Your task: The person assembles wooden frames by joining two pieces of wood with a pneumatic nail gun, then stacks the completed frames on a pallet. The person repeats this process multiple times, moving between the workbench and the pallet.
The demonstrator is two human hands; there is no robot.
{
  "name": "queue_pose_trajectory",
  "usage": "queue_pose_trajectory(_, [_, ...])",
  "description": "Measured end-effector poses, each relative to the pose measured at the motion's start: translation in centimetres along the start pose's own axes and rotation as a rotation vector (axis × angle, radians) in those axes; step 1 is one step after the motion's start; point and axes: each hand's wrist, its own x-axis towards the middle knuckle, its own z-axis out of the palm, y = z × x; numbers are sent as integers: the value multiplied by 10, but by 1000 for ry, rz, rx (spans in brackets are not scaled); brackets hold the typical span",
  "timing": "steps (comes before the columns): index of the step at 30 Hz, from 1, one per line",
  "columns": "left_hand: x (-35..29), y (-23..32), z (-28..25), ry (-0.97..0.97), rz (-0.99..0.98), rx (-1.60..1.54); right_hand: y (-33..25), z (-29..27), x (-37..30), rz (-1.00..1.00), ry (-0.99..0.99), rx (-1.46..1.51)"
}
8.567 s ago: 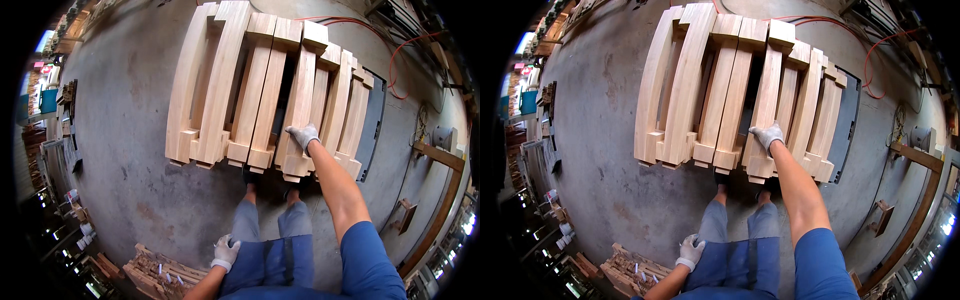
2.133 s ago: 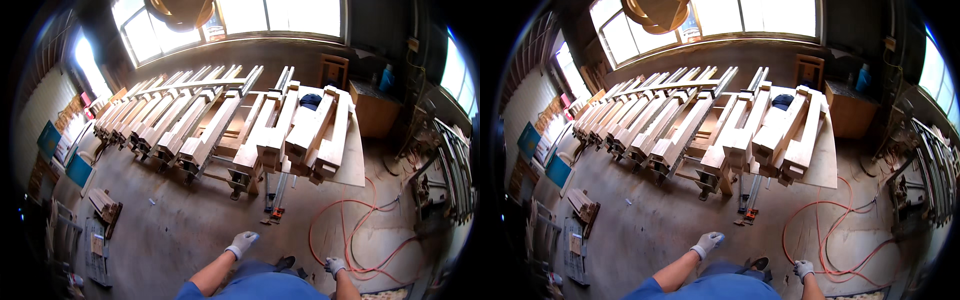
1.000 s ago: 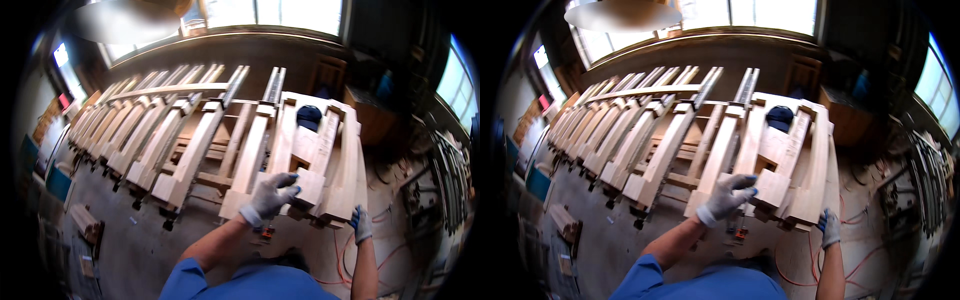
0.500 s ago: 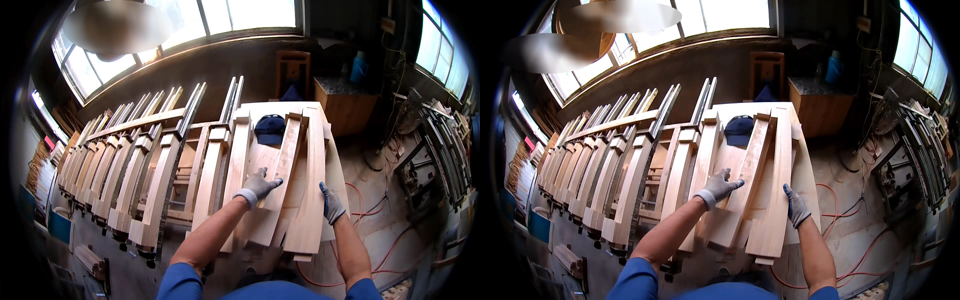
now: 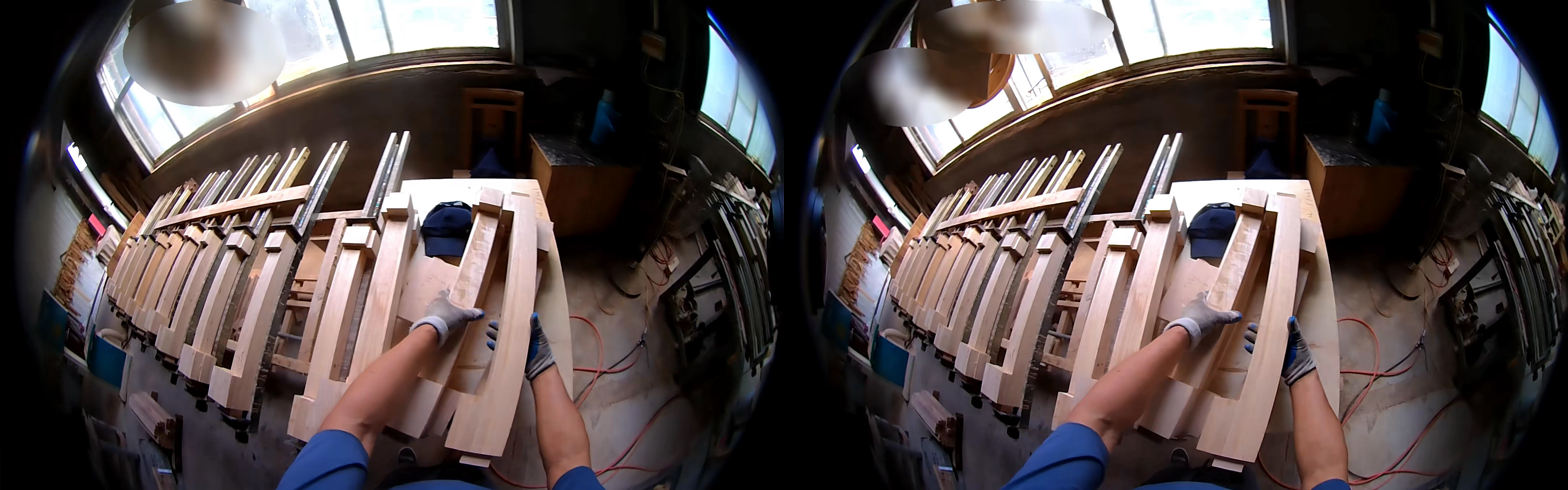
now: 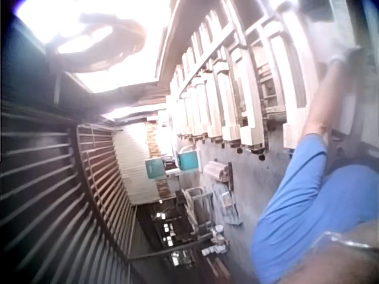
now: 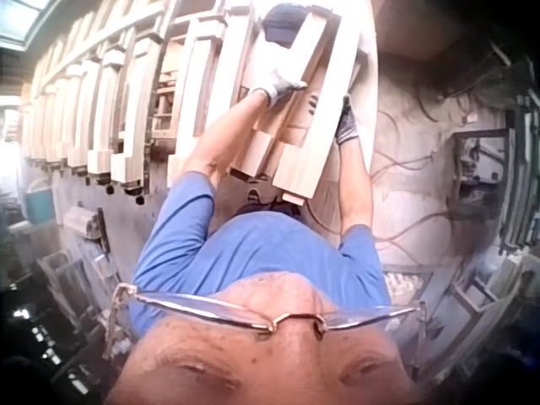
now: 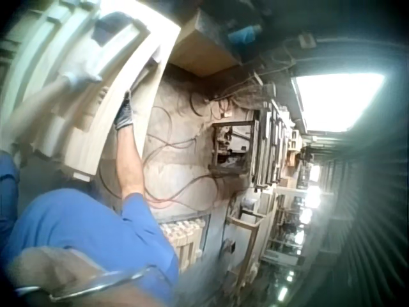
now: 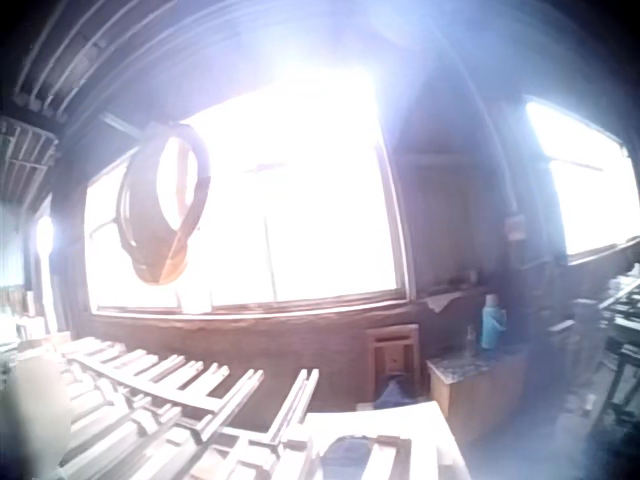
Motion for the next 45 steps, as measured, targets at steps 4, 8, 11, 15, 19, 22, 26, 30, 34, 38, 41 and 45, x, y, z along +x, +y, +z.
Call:
queue_pose_trajectory(4, [-19,22,-5,29,6,100,-10,16,-4,-66,26,-110])
queue_pose_trajectory(8, [-37,40,-22,-25,-74,78,-26,34,-28,-48,-8,-134])
queue_pose_trajectory(11, [-32,35,-18,-20,-67,76,-43,28,-60,-73,69,-156])
queue_pose_trajectory(15, [-22,22,-12,-11,-37,38,-68,38,-132,-132,152,-286])
queue_pose_trajectory(19, [-1,3,-4,-39,-1,25,-69,21,-215,-278,387,-531])
queue_pose_trajectory(22, [-1,15,-6,-67,-38,105,-44,-13,-272,-428,632,-858])
queue_pose_trajectory(26, [-4,25,-13,-38,-60,134,27,-91,-340,-482,975,-1008])
queue_pose_trajectory(30, [-8,32,-20,-141,15,8,155,-235,-435,-236,1565,-1679])
queue_pose_trajectory(34, [48,-12,7,-59,59,50,268,-249,-480,-72,1462,-979])
queue_pose_trajectory(38, [67,-32,11,-294,-26,-359,391,-143,-482,5,1638,-593])
queue_pose_trajectory(41, [9,13,-24,-319,7,-390,420,-17,-477,259,1545,-267])
queue_pose_trajectory(45, [-4,34,-31,-259,148,-526,523,-16,-497,258,1586,-301])
